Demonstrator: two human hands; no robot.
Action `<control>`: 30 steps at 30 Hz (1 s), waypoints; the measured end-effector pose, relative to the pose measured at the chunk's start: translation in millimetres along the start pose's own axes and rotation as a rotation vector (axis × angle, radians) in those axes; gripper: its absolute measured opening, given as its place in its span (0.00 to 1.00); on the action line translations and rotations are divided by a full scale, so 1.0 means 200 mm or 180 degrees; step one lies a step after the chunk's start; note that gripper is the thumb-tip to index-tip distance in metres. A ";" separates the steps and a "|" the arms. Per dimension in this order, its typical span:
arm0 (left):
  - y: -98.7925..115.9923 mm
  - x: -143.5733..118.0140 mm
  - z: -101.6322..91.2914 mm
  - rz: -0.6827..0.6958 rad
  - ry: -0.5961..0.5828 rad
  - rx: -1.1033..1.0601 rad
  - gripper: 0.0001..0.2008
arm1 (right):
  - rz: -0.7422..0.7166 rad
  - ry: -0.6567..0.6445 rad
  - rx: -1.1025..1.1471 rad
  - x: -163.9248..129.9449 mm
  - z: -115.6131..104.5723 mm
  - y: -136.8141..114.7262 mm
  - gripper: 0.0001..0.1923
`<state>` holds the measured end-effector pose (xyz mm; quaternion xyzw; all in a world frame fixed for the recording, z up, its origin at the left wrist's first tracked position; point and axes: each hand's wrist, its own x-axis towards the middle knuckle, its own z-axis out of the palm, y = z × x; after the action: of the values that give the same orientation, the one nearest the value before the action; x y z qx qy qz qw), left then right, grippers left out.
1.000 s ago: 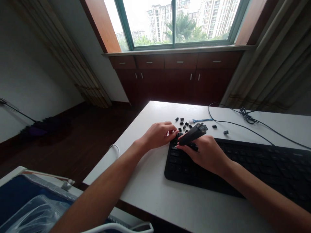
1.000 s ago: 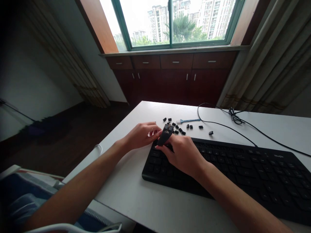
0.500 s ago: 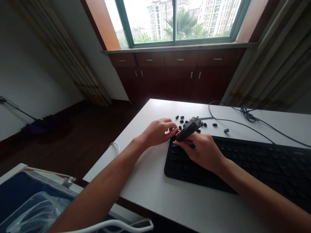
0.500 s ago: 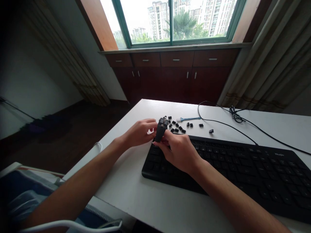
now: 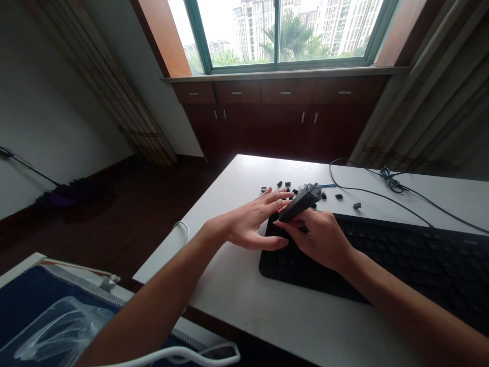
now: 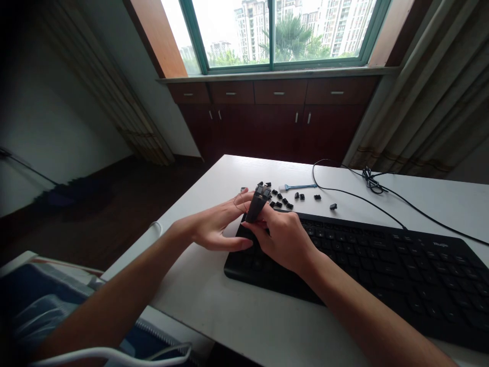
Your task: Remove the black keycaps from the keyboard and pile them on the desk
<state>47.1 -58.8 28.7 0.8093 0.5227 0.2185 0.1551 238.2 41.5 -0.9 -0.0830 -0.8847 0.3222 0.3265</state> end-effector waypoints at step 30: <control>-0.03 0.06 0.20 -0.0130 0.0230 0.0054 0.22 | -0.0415 0.0050 -0.0512 -0.01 0.00 0.02 0.06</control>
<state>67.3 -45.4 -5.9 0.7913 0.5462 0.2400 0.1337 240.1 44.0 -4.0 -0.0538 -0.9086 0.2275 0.3461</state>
